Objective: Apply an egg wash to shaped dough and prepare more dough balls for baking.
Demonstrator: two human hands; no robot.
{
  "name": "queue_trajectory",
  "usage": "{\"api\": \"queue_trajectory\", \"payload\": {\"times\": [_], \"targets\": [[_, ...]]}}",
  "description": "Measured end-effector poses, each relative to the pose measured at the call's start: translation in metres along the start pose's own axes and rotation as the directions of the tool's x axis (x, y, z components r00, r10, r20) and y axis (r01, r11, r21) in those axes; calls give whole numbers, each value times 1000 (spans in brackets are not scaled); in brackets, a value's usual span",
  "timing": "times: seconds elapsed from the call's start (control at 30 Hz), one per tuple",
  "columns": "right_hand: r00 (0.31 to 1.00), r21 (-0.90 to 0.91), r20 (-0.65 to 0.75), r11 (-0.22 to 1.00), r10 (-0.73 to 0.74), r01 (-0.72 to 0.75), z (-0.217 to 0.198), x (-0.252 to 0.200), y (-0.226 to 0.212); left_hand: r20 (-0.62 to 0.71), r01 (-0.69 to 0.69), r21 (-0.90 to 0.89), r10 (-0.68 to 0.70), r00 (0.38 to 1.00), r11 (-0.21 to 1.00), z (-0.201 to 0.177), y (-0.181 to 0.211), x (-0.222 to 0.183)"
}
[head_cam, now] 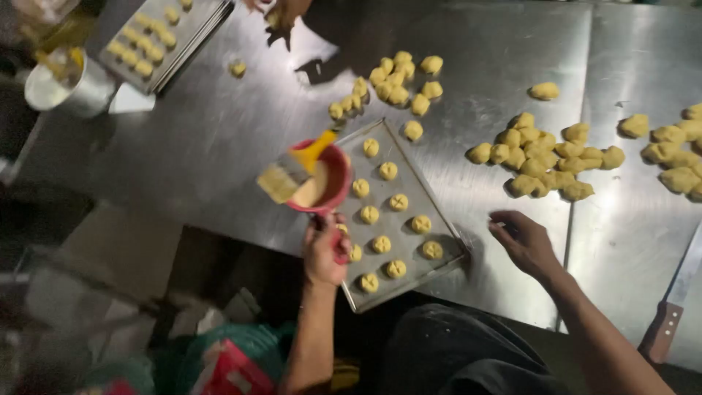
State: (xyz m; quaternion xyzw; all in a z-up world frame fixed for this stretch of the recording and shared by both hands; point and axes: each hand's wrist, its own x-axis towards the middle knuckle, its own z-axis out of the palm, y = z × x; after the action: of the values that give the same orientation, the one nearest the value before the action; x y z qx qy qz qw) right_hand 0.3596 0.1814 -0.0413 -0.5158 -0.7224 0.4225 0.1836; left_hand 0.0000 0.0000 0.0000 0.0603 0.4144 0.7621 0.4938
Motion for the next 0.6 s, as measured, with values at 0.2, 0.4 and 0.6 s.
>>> {"api": "queue_trajectory", "payload": {"times": [0.2,0.4,0.6], "targets": [[928,485,344,874,-146,-42,36,23,-68,53,146,-97,-142,989,985,42,-92,-99],[886,757,460,496,57,-425,34,1,-89,172,163,136,-186,967,977,65,-119,-168],[949,679,254,733,-186,-38,13,26,-27,139,111,270,-153,978,957,82,-102,-197]]}}
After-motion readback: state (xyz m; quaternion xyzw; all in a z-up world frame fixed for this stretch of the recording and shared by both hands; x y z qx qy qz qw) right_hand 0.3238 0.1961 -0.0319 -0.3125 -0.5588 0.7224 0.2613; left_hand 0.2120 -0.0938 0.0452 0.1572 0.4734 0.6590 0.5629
